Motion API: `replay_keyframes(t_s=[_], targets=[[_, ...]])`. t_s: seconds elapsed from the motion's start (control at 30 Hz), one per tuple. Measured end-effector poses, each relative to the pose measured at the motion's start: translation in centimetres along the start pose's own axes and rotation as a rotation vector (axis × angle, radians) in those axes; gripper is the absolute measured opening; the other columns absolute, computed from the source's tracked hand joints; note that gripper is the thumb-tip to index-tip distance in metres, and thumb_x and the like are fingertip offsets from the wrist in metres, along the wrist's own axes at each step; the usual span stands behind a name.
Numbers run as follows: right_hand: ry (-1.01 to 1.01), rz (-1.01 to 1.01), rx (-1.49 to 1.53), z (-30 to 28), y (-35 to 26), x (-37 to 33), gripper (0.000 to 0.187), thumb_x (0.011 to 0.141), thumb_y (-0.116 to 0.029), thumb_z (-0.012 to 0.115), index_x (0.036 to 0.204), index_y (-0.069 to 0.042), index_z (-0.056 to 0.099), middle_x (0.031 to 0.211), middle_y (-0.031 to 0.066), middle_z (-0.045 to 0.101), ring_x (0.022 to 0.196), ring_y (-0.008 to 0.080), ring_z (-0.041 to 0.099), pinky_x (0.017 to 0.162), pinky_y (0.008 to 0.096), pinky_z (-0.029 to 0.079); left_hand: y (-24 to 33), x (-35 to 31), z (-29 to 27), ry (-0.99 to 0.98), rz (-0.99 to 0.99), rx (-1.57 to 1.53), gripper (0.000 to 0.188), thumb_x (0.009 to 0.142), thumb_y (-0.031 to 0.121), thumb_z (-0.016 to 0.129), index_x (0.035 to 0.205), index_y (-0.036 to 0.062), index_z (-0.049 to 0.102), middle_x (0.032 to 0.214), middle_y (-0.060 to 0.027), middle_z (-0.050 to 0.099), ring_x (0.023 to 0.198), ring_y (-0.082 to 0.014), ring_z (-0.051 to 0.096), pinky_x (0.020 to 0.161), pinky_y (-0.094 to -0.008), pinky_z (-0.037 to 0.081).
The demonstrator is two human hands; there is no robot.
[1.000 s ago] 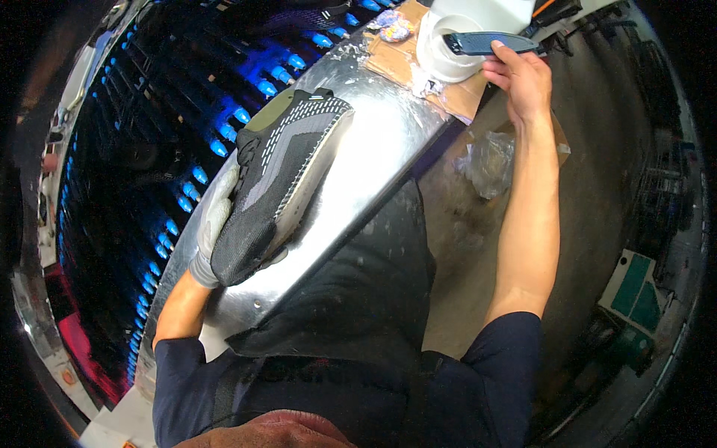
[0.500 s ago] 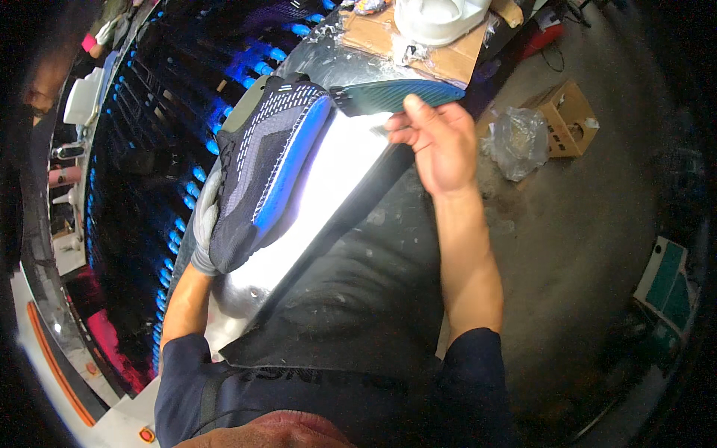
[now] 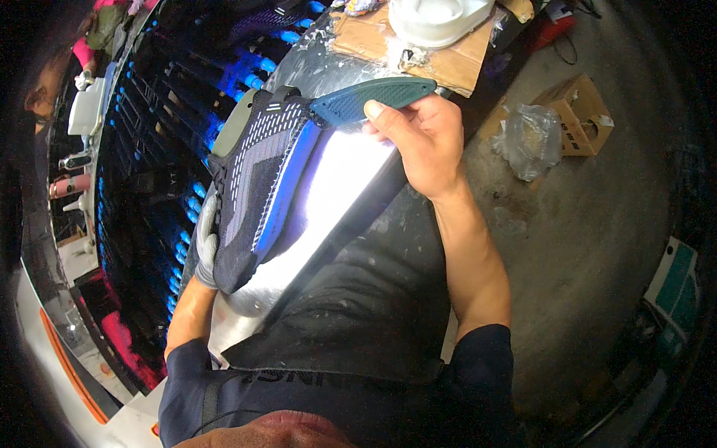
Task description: The person applies glue to the sole of a black sneaker using a blue brush, repeatedly dipping the brush into a white bottle and spreading the adhesive along the sole edge. The person handles multiple shoes one at a time, rotating each to cover different areas of the sole.
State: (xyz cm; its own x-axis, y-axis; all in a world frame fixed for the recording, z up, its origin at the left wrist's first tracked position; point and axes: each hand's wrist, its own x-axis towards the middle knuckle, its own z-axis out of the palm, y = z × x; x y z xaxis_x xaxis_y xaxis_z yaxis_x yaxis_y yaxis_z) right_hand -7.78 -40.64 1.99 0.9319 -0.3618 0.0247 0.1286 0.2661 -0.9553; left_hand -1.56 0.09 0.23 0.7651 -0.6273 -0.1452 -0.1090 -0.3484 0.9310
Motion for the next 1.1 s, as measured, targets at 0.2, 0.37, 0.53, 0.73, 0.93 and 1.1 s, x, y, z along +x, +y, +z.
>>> replay_keyframes(t_s=[0.2,0.37,0.53,0.73,0.93,1.1], targets=[[-0.051,-0.266,-0.191,1.6,-0.7,-2.4,0.016,0.092,0.002,0.07,0.107,0.007,0.07,0.098,0.0106,0.071,0.081,0.0121,0.066,0.07,0.0264,0.053,2.3,0.8,0.6,-0.024,-0.02,-0.01,0.102,0.094,0.07,0.057,0.158,-0.0056,0.033,0.157,-0.0199,0.046,0.147,-0.0287,0.044,0.124,-0.0417,0.028],[-0.107,-0.525,-0.438,3.0,-1.7,-3.4,0.017,0.089,0.004,0.072,0.104,0.011,0.069,0.097,0.017,0.07,0.082,0.0189,0.068,0.073,0.0285,0.053,2.4,0.9,1.0,0.024,-0.046,-0.12,0.098,0.096,0.065,0.057,0.159,-0.005,0.032,0.16,-0.0196,0.044,0.147,-0.0281,0.043,0.125,-0.0414,0.027],[-0.168,-0.628,-0.483,4.4,-2.2,-4.1,0.018,0.087,0.004,0.074,0.103,0.009,0.07,0.091,0.0186,0.071,0.079,0.0242,0.071,0.068,0.0307,0.055,0.4,0.7,0.3,-0.01,-0.016,-0.058,0.092,0.099,0.06,0.057,0.159,-0.0052,0.032,0.16,-0.0202,0.044,0.146,-0.0284,0.044,0.124,-0.0419,0.029],[-0.267,-0.658,-0.478,5.0,-2.3,-4.8,0.025,0.081,0.002,0.073,0.105,0.006,0.069,0.09,0.0173,0.071,0.074,0.0282,0.072,0.064,0.0336,0.057,-0.1,1.2,0.1,0.001,0.041,0.074,0.085,0.101,0.055,0.055,0.156,-0.0068,0.038,0.157,-0.0216,0.047,0.145,-0.029,0.046,0.123,-0.0409,0.03],[-0.295,-0.395,-0.287,5.0,-2.5,-6.4,0.017,0.088,0.001,0.072,0.104,0.007,0.069,0.093,0.0165,0.072,0.079,0.0234,0.072,0.069,0.0303,0.056,1.6,2.1,0.6,0.053,-0.004,0.019,0.087,0.096,0.052,0.063,0.155,-0.0054,0.038,0.155,-0.026,0.047,0.142,-0.0357,0.05,0.12,-0.0434,0.036],[0.033,-0.038,0.35,5.8,2.9,-8.2,0.017,0.099,-0.004,0.065,0.111,0.008,0.068,0.097,0.0169,0.074,0.087,0.0213,0.072,0.078,0.0327,0.061,1.6,3.7,1.5,-0.002,0.438,0.707,0.112,0.07,0.03,0.096,0.16,0.0097,0.032,0.154,-0.0334,0.041,0.138,-0.0478,0.051,0.115,-0.0515,0.043]])
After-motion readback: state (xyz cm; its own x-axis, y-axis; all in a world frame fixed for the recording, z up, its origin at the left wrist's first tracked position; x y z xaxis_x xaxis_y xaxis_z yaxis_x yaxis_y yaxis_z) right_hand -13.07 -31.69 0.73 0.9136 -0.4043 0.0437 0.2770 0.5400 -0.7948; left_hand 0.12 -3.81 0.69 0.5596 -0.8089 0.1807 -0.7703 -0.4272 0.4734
